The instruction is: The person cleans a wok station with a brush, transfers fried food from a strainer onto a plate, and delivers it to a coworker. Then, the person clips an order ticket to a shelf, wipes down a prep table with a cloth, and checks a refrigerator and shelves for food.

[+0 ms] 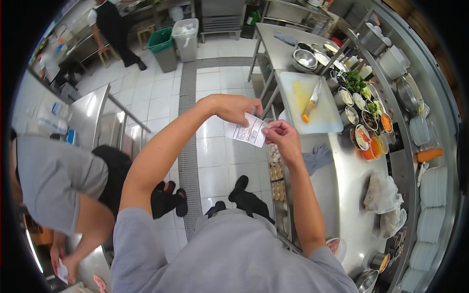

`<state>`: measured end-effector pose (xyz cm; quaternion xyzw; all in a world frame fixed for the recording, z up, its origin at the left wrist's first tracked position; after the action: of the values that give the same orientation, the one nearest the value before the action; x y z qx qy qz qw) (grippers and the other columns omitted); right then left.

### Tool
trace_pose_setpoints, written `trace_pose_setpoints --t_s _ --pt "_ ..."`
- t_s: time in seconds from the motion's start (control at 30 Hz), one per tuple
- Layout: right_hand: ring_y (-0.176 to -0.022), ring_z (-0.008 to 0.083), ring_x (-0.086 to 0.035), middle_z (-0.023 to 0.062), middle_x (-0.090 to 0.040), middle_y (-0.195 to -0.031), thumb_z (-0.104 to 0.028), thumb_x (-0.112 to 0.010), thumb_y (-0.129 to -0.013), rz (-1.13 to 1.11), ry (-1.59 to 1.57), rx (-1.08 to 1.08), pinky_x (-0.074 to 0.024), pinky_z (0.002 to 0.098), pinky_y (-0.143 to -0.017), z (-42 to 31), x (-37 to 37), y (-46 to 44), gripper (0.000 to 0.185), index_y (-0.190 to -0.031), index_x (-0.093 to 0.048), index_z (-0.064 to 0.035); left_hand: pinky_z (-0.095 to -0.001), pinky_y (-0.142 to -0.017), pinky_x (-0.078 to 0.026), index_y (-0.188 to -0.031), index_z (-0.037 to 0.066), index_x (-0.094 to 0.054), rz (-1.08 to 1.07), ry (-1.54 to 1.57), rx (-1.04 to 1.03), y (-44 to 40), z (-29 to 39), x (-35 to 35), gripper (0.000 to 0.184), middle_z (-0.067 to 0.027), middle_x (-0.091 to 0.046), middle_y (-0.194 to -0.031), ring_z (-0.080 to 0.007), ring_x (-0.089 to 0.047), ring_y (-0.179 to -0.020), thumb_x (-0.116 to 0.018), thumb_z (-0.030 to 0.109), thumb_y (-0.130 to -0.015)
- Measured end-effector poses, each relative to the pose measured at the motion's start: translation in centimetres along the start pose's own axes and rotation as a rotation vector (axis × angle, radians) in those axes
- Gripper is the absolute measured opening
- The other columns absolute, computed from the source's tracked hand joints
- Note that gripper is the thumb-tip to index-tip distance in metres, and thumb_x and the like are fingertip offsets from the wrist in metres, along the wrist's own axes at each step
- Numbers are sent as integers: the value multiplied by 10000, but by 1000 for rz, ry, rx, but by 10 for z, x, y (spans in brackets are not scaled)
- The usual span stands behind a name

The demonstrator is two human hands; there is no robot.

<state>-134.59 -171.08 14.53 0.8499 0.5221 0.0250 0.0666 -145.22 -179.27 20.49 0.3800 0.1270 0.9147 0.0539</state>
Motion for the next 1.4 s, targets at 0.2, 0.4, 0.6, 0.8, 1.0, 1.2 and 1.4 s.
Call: trace_pose_setpoints --t_s 0.2,0.4,0.6,0.8,1.0,1.2,1.4 --pt "-701 117 -627 67 -655 -815 -116 -693 -820 108 -182 91 -507 235 -649 -17 60 -75 197 -930 -564 -17 -308 -699 -458 -1133 54 -535 150 46 -134 -75 -8 90 432 -90 -604 -886 -178 -562 -776 -691 109 -734" --pt "-721 155 -651 74 -660 -839 -91 -667 -839 98 -304 139 -514 263 -668 -41 86 -143 178 -940 -526 -50 -290 -698 -444 -1191 116 -533 340 -54 -131 -127 -3 168 467 -42 -534 -819 -147 -490 -752 -675 95 -747" --pt "-738 164 -658 102 -658 -871 -81 -643 -849 208 -309 157 -505 261 -663 -55 109 -197 201 -988 -520 -5 -290 -709 -446 -1226 119 -521 367 29 -240 -183 -10 220 498 -36 -593 -809 -148 -528 -744 -671 58 -754" --pt "-766 162 -651 104 -656 -918 -105 -630 -861 339 -254 230 -510 267 -671 -71 125 -237 283 -1086 -519 24 -294 -685 -446 -1243 116 -509 258 95 -394 -238 -21 250 505 -51 -651 -846 -137 -550 -746 -655 36 -766" --pt "-747 149 -644 94 -661 -907 -111 -616 -875 556 -229 255 -507 257 -675 -93 148 -264 233 -1057 -555 21 -297 -768 -476 -1280 116 -489 206 106 -517 -279 -17 290 505 -86 -653 -1006 -149 -586 -856 -656 122 -803" --pt "-737 132 -621 67 -654 -903 -109 -622 -870 877 -254 511 -499 263 -687 -154 213 -227 206 -1040 -561 -9 -320 -947 -431 -1299 27 -448 350 449 -636 -320 -56 332 497 -120 -557 -1219 -207 -539 -1126 -632 178 -863" --pt "-702 153 -625 81 -652 -907 -53 -605 -850 1281 -178 1055 -517 275 -654 -272 306 -94 130 -963 -549 -24 -242 -697 -453 -1226 9 -516 249 507 -332 -354 -183 297 412 -72 -627 -1041 -134 -602 -821 -612 188 -868"
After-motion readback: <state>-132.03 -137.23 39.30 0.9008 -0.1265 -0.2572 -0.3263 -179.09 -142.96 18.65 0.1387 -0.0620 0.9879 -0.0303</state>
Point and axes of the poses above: each hand's wrist, its own y-axis away from the middle knuckle, its own x-axis out of the back of the hand, z = x × y, the point moved 9 cm from there along -y, towards the middle knuckle
